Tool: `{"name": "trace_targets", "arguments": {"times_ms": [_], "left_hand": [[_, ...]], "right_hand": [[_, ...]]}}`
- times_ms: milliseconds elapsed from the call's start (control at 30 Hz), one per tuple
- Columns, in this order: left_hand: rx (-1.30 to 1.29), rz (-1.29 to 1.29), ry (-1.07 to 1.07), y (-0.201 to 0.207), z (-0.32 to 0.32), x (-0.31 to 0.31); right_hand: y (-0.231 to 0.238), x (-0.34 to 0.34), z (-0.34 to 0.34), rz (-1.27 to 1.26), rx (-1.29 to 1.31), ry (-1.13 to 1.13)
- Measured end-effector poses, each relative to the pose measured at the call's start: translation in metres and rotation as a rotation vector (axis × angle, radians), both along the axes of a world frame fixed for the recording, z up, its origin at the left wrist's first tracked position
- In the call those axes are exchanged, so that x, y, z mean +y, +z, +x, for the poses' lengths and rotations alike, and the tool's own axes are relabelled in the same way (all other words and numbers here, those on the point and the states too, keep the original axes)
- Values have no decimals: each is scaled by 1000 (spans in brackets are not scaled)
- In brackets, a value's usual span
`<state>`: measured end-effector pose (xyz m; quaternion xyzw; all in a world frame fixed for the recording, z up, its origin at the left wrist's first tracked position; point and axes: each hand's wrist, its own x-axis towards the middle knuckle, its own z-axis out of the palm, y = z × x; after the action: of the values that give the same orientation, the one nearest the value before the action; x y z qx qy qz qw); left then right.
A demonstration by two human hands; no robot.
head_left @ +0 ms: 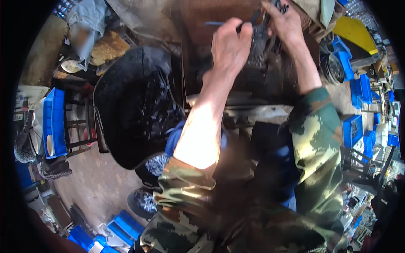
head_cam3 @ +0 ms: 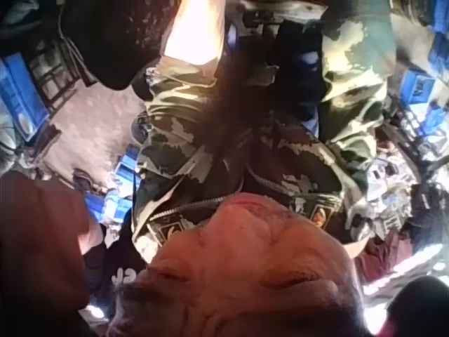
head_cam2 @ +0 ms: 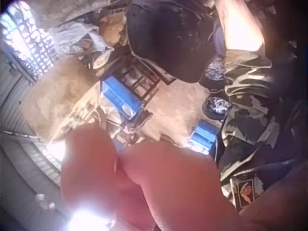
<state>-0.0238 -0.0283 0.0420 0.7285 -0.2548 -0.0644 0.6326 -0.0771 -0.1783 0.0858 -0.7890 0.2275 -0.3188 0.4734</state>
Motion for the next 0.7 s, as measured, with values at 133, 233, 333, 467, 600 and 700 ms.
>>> {"name": "trace_targets", "arguments": {"times_ms": [133,233,333,467,600,700], "left_hand": [[-74,27,8,8,0,1],[122,46,-55,10,-3,4],[89,55,-44,8,-3,4],[-23,2,-4,8,-5,4],[103,64,-62,10,-6,8],[25,-17,-33,9,-3,3]], "right_hand": [[2,0,4,120,-62,-10],[3,1,5,177,-48,-11],[1,2,3,168,-78,14],[2,3,2,171,-98,9],[2,7,2,194,-120,19],[3,3,6,181,-117,9]]}}
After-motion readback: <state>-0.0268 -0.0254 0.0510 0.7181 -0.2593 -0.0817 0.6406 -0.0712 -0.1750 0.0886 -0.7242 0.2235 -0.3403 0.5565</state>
